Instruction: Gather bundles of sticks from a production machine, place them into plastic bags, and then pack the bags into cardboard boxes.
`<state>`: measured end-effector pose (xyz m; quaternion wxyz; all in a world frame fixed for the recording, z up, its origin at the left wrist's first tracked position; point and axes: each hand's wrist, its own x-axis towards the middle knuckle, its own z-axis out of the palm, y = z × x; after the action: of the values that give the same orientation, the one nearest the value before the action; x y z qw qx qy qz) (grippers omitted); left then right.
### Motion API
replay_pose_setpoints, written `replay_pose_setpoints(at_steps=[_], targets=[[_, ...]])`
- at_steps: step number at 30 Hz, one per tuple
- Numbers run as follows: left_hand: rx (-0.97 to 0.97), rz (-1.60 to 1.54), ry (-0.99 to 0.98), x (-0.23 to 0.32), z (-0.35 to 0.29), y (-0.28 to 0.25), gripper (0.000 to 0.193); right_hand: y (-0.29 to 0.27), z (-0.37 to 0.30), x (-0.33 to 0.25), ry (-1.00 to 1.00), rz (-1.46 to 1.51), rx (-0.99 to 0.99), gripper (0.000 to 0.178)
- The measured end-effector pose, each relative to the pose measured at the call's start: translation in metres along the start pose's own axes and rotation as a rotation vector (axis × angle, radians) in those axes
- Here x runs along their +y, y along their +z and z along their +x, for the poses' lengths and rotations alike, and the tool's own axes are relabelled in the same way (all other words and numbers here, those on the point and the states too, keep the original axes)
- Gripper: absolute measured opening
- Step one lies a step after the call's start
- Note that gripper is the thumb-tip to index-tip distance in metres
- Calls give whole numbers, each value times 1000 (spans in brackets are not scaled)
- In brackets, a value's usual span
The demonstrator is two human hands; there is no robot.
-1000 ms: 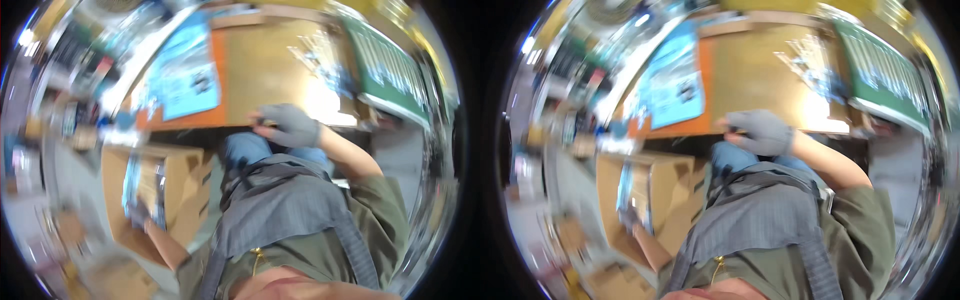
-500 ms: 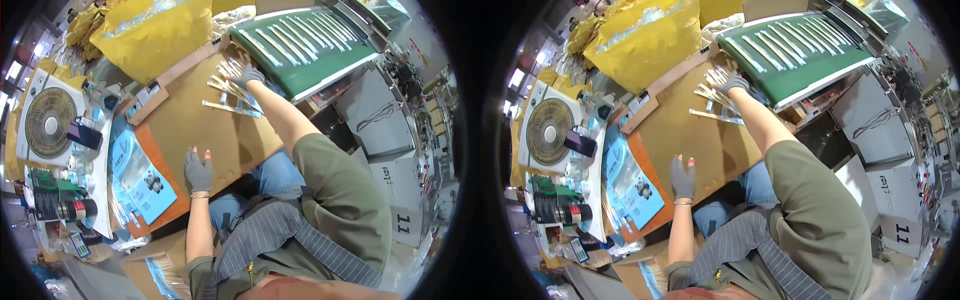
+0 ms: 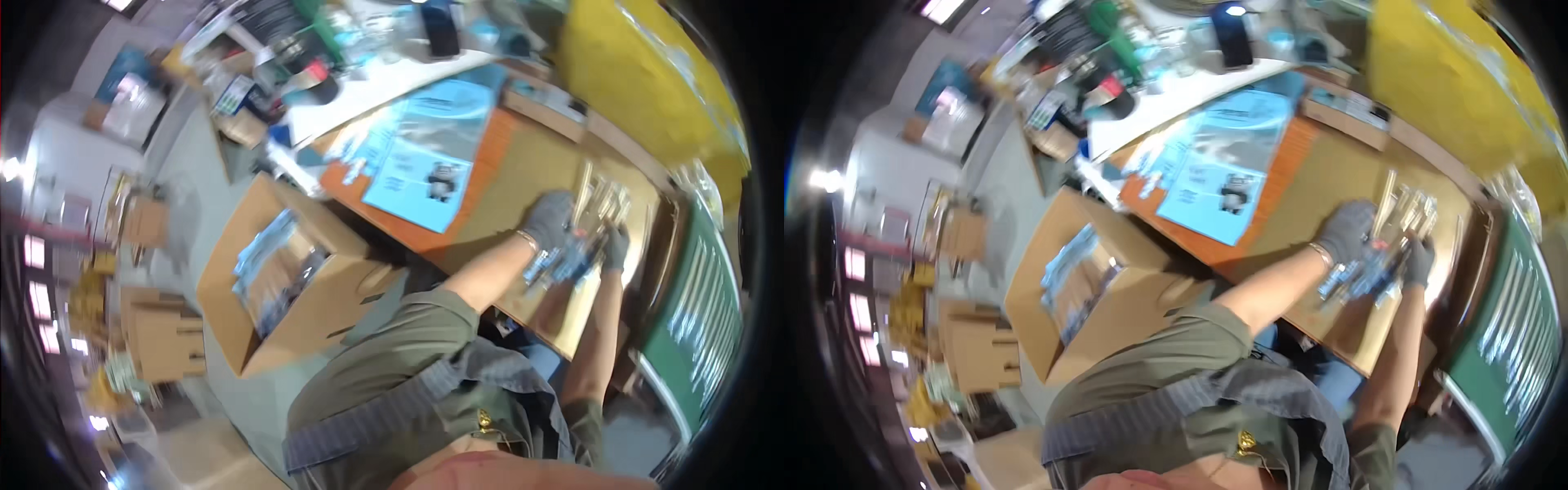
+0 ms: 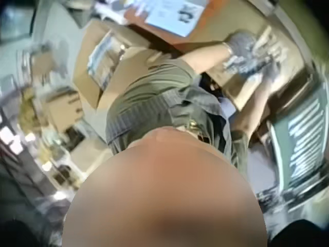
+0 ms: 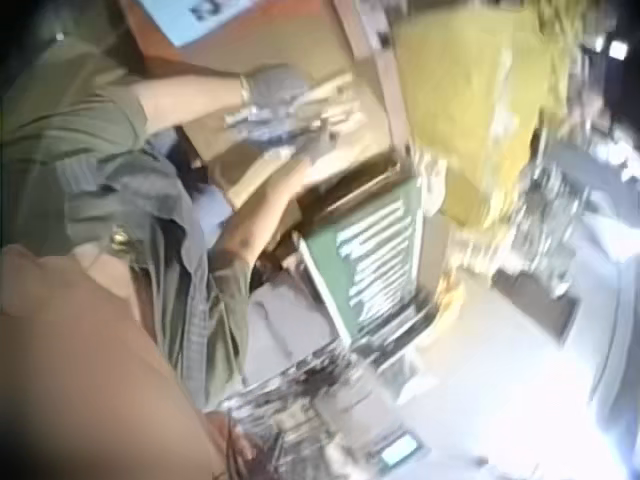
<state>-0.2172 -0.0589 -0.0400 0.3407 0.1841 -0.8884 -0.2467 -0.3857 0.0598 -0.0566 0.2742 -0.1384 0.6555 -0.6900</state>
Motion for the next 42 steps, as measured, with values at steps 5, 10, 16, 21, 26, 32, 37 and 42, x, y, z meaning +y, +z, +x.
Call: replay_pose_setpoints(at_steps=[5, 10, 16, 21, 26, 32, 37, 42], targets=[[74, 35, -13, -22, -19, 5, 68, -34, -70, 18, -171, -62, 220, 42], [104, 12, -14, -18, -22, -5, 68, -60, -184, 40, -522, -599, 280, 27], [38, 37, -83, -25, -33, -15, 70, -52, -205, 35, -662, -1004, 168, 26], [73, -29, -67, -13, -44, -11, 75, -47, -217, 27, -853, -1050, 200, 26], [48, 6, -88, -23, -52, -24, 81, -37, -214, 32, -817, -1007, 138, 25], [27, 103, -16, -16, -45, -17, 79, -44, -217, 31, -813, -1096, 155, 24], [-44, 106, -44, -16, -38, -26, 79, -35, -216, 11, -648, -1065, 161, 26], [-100, 164, -101, -19, -32, -19, 56, -36, -216, 4, -657, -1005, 231, 25]])
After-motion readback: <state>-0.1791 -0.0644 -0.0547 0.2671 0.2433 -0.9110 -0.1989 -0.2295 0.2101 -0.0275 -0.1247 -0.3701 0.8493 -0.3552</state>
